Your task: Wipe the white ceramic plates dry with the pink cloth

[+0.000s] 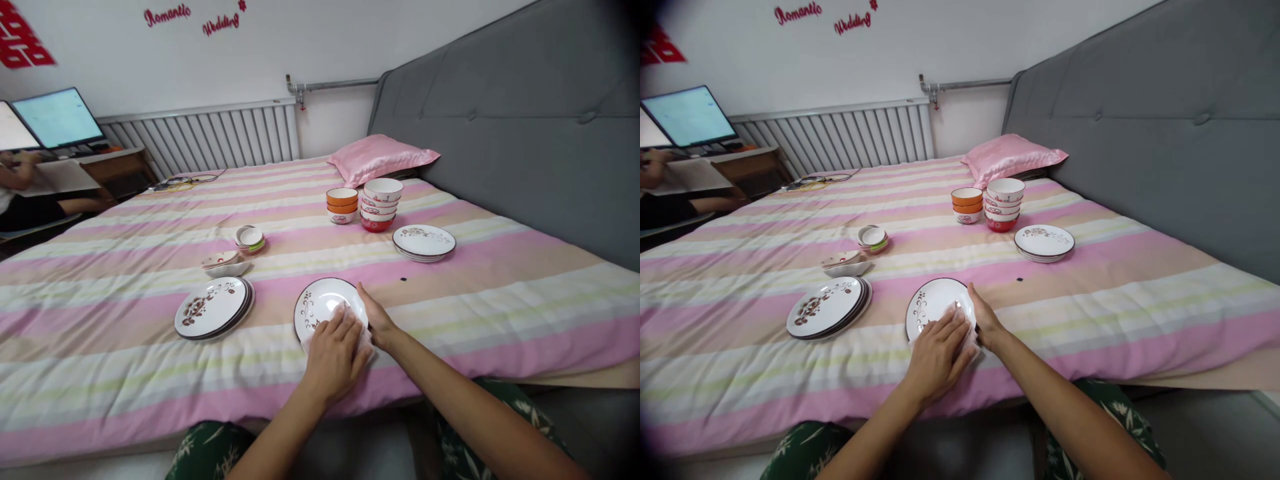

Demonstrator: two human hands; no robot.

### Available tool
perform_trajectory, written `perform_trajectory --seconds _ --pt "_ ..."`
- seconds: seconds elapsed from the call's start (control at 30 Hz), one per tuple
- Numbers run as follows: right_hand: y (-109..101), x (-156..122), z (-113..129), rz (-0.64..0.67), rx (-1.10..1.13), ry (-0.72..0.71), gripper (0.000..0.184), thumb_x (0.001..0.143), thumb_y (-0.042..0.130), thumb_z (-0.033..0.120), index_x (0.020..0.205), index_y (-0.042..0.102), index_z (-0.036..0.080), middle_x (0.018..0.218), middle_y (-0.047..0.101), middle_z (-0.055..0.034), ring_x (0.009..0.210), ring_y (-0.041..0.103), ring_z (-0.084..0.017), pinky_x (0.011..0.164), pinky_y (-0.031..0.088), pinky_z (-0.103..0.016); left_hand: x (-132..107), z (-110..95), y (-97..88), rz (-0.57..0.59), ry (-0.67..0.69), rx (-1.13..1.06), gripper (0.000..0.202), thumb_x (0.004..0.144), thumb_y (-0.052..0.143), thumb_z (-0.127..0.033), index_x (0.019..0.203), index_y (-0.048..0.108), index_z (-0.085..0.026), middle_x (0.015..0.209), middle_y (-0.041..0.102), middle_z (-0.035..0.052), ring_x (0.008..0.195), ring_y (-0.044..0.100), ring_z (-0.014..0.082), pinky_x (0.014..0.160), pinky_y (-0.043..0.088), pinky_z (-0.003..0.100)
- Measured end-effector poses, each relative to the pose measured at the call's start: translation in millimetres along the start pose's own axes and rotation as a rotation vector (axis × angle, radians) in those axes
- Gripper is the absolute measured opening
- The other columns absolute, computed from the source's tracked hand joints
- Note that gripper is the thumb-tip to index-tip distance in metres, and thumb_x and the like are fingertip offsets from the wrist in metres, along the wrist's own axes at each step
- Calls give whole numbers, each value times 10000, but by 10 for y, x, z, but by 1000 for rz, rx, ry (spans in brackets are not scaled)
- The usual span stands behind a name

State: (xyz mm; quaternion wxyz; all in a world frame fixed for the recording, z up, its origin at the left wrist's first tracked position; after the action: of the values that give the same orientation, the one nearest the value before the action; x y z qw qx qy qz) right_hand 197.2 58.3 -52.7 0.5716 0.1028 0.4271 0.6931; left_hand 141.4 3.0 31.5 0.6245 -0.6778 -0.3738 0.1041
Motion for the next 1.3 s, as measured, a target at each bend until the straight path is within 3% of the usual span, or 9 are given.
perform_trajectory --seconds 0.53,0.83,1.3 --pt "16 -5 99 -60 8 -78 563 836 351 592 942 607 102 782 693 -112 764 659 -202 644 529 -296 33 47 25 -46 -35 37 339 889 412 -270 1189 536 -177 1295 513 70 1260 382 247 931 414 418" --pt "-35 1 110 -110 3 -87 500 838 388 553 907 607 109 786 692 -113 788 658 -214 613 527 -296 61 114 114 -104 -24 80 286 876 449 -197 1130 578 -187 1216 583 44 1206 456 233 892 455 396" --pt "-17 3 114 -97 19 -88 518 851 354 555 953 604 113 800 692 -112 796 657 -220 679 531 -336 53 168 152 -149 -27 90 266 864 478 -190 1107 587 -208 1202 594 34 1197 468 222 876 466 380"
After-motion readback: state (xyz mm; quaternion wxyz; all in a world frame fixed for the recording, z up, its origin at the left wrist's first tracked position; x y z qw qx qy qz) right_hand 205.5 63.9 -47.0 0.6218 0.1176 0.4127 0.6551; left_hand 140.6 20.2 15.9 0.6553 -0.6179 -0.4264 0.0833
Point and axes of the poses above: each hand's wrist, its own x-axis towards the middle knuckle, its own y-axis out of the palm, z = x × y, the point moved 8 cm from there along x, towards the middle knuckle
